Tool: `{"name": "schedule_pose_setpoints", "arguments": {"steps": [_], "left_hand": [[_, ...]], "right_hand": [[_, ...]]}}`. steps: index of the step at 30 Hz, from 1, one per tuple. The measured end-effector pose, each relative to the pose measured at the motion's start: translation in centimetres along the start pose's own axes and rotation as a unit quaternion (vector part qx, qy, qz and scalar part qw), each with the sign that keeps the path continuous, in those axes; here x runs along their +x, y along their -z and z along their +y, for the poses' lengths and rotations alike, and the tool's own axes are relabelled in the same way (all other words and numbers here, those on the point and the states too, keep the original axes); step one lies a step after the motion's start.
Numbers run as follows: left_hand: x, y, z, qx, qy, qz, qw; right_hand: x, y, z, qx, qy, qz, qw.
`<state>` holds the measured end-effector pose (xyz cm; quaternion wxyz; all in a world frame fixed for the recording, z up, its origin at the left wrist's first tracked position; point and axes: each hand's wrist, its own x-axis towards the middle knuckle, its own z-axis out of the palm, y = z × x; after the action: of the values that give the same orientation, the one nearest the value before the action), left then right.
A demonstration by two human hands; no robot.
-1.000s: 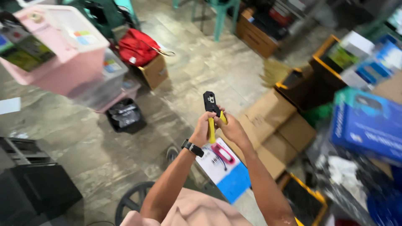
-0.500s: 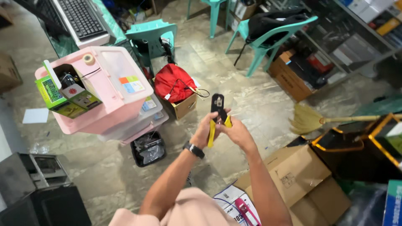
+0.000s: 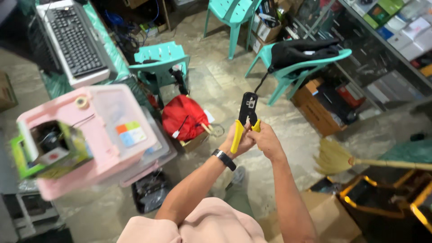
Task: The person carries a boxed wireless router to a work desk and sits down. They use yellow crimping pliers to strip the jacket from a blue ethernet cable, separate and straighten the colored inner wires, and begin arranging the wires into an RJ45 connector.
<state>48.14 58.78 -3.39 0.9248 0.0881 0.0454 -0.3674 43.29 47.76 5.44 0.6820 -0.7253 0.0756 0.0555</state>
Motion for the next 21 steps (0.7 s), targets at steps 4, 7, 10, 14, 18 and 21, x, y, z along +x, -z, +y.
{"name": "schedule_pose_setpoints", "arguments": {"steps": [4, 7, 10, 14, 18, 21], "left_hand": [[11.0, 0.2, 1.5, -0.130, 0.057, -0.163, 0.976], [18.1, -1.4, 2.4, -0.139, 0.044, -0.087, 0.985], [24.3, -4.0, 4.5, -0.073, -0.028, 0.022, 0.997], [31.6, -4.9, 10.0, -0.082, -0.086, -0.010, 0.993], [38.2, -2.9, 16.7, -0.080, -0.143, -0.039, 0.986], [43.5, -0.7, 22.7, -0.095, -0.175, 0.025, 0.980]], "right_hand": [[9.4, 5.7, -0.3, -0.067, 0.036, -0.011, 0.997], [15.9, 9.7, -1.6, -0.092, 0.034, -0.041, 0.994], [23.5, 12.1, -4.4, -0.101, 0.027, -0.065, 0.992], [32.3, 12.9, -7.1, -0.206, 0.049, -0.079, 0.974], [42.1, 11.8, -7.8, -0.108, 0.056, -0.132, 0.984], [50.6, 10.4, -7.4, -0.055, 0.013, -0.149, 0.987]]}}
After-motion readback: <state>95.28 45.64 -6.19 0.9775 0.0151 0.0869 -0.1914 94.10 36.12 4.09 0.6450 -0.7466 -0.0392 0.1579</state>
